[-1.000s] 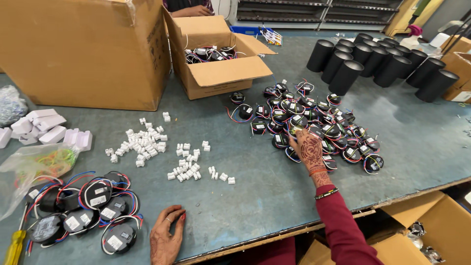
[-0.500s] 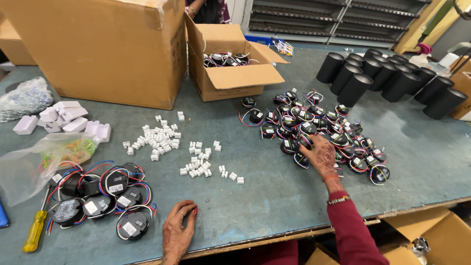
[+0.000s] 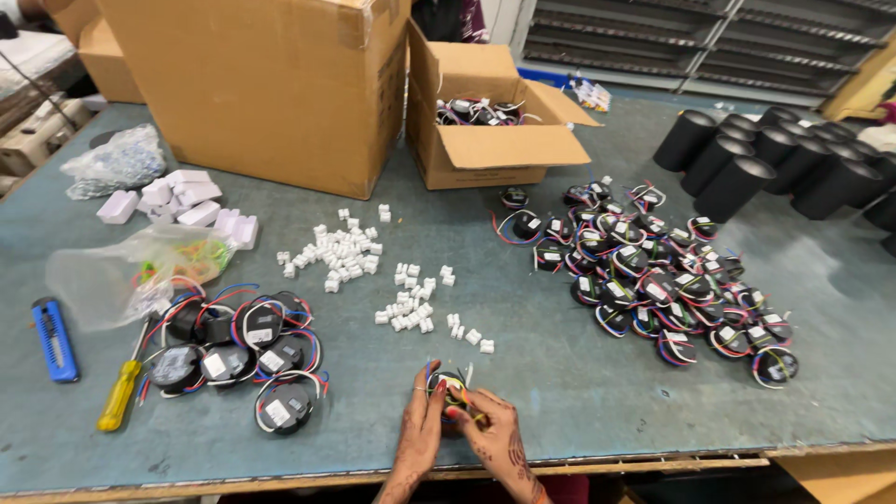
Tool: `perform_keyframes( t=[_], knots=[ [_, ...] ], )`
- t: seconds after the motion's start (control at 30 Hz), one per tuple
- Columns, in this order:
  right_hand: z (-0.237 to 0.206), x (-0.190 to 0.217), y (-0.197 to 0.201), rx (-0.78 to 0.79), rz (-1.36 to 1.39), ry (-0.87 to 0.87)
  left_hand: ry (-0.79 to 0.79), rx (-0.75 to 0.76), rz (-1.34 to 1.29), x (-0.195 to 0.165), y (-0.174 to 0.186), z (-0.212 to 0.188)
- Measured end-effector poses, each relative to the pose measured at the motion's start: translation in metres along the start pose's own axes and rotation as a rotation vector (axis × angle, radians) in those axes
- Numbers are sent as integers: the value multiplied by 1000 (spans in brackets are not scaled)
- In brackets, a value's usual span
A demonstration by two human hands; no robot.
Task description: The person sits at a factory workbench assembling LED driver units. They pick up a black round driver with wires, twist the exposed wire ends together, insert the joined wires into a white connector block, and place the finished unit into a cardboard box, repeating the cycle for many units.
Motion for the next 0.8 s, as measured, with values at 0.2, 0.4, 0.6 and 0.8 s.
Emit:
perform_keyframes(
  t=[0.2, 0.4, 0.6, 0.8],
  knots=[
    [-13, 9, 20, -172, -226, 260, 112, -14, 163, 1, -9, -14],
    [-9, 26, 39, -71, -467, 406, -33, 55, 328, -27, -17, -22],
    [1, -13, 26, 67, 42, 135, -42, 121, 231, -28, -17, -23],
    [-3, -71, 22, 277, 943, -480, 22, 203, 157, -11, -11, -19]
  ],
)
Point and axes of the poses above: each hand's wrist, its own z-axis towards the middle knuckle, its own y-axis out of the back of the hand, x = y × z, the point moved 6 cm from there along z, towards the middle knuckle, and after that the axes turned 15 degrees about -z, right-handed, at the moved point
